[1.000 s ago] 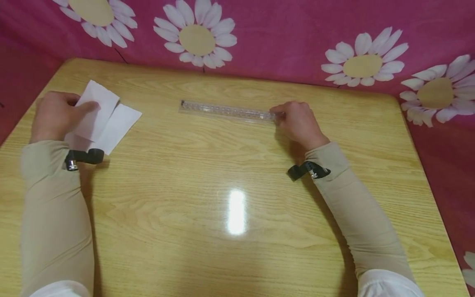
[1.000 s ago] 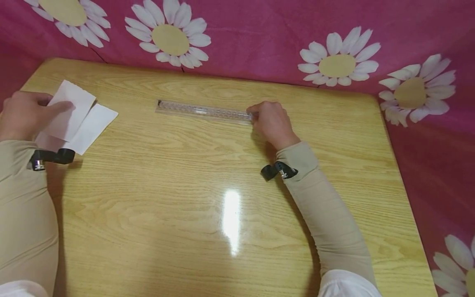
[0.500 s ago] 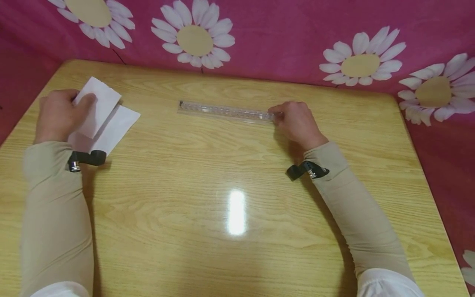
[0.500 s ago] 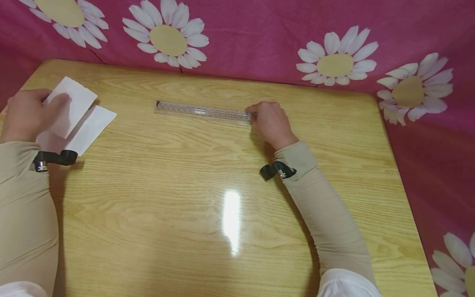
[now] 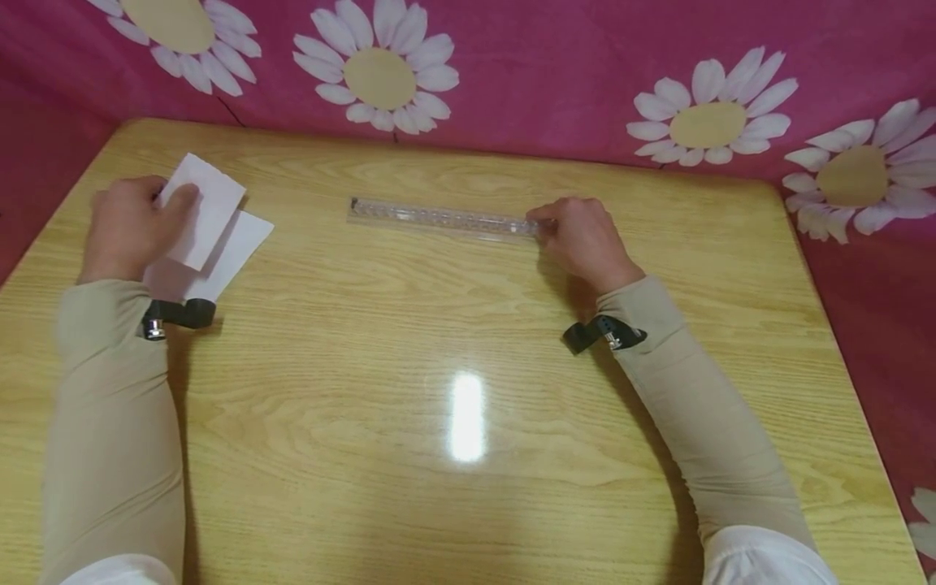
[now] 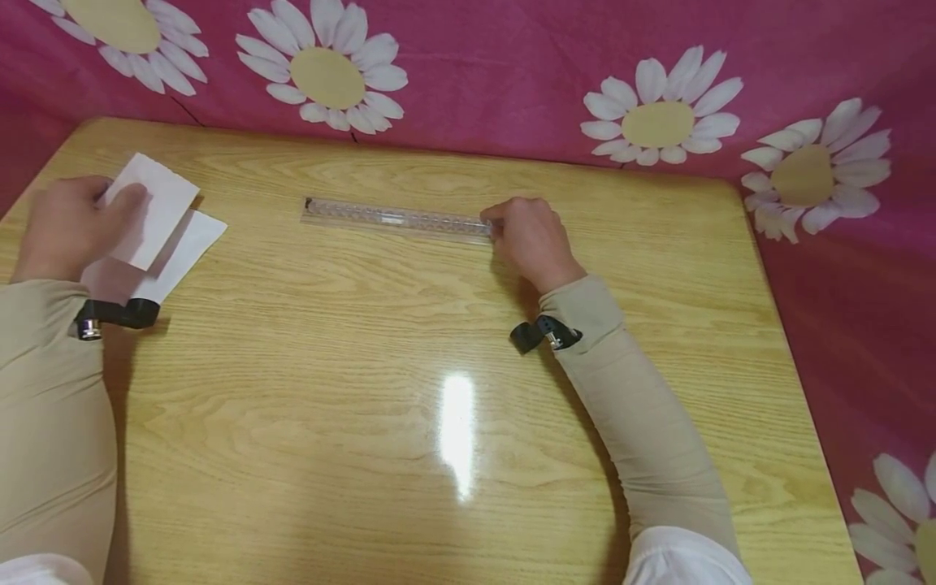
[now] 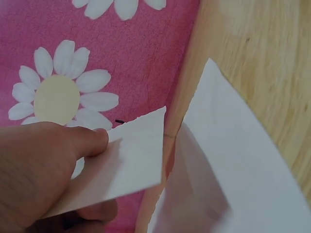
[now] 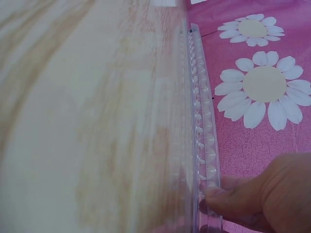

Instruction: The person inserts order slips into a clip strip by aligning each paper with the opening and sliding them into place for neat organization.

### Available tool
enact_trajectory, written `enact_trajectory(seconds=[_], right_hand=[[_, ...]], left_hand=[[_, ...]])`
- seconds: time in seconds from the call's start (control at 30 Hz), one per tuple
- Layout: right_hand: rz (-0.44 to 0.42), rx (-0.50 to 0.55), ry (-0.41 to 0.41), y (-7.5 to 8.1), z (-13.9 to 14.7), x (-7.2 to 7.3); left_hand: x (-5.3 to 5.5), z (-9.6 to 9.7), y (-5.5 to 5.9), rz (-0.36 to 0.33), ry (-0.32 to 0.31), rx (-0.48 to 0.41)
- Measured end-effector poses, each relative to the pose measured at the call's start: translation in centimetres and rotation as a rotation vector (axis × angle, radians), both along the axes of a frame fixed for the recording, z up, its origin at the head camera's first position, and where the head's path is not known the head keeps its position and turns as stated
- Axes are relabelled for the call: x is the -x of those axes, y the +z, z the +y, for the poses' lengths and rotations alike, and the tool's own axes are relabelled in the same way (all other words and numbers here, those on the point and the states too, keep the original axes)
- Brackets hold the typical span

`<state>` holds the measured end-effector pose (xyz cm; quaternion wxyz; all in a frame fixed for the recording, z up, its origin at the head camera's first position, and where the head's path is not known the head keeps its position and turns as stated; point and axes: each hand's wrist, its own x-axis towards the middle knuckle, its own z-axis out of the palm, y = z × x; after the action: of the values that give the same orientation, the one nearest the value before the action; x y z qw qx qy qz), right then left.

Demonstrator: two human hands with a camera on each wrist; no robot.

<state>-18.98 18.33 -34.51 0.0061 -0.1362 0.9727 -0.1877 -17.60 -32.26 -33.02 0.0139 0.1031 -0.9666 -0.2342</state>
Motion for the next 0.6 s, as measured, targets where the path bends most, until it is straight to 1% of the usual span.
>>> enact_trajectory(seconds=[0.17, 0.23, 0.33, 0.6], right_hand=[[-0.007, -0.004, -0.001, 0.0, -0.1, 0.0], [-0.012, -0.004, -0.005, 0.0, -0.1, 0.0], [-0.018, -0.001, -0.01, 0.0, 0.0, 0.0], [-0.003, -0.002, -0.007, -0.1, 0.0, 0.1]], left_hand=[[0.3, 0.5, -0.1, 0.015, -0.035, 0.002], [0.4, 0.8, -0.1, 0.011, -0.043, 0.004], [0.5, 1.3, -0.2, 0.024, -0.053, 0.007], [0.5, 1.8, -0.3, 0.009, -0.05, -0.022]])
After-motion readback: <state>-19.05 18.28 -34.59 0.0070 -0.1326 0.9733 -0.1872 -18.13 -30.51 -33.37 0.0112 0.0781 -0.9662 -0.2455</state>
